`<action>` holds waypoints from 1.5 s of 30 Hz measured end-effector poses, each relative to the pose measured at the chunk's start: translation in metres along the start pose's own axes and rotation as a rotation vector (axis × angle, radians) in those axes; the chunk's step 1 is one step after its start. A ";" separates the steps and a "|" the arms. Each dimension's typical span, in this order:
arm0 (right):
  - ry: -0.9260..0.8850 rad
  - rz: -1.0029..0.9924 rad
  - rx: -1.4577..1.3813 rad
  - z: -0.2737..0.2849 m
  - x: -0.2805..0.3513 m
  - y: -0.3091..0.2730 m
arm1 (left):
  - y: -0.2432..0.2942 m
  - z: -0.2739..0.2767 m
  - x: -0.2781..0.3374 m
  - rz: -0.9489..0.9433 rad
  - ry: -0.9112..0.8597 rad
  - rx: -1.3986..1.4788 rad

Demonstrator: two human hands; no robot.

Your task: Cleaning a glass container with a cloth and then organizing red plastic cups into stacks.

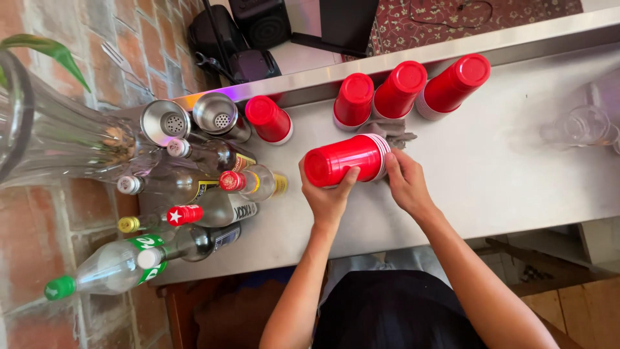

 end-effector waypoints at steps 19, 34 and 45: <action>0.217 0.046 -0.490 0.164 -0.005 0.052 | -0.040 -0.175 0.078 0.031 -0.186 0.190; 0.396 0.158 -0.166 0.307 -0.022 0.090 | -0.072 -0.238 0.089 -0.062 -0.027 -0.425; 0.208 0.361 0.169 0.315 -0.024 0.080 | -0.092 -0.245 0.123 -0.021 -0.180 -0.592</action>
Point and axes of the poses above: each hand's wrist, its own x-axis away from the middle knuckle, its own z-axis out of the back of the hand, y = z × x, the point moved 3 cm from there along -x, towards the middle knuckle, and after that the axes turned 5 degrees about -z, right-handed, at the moved point
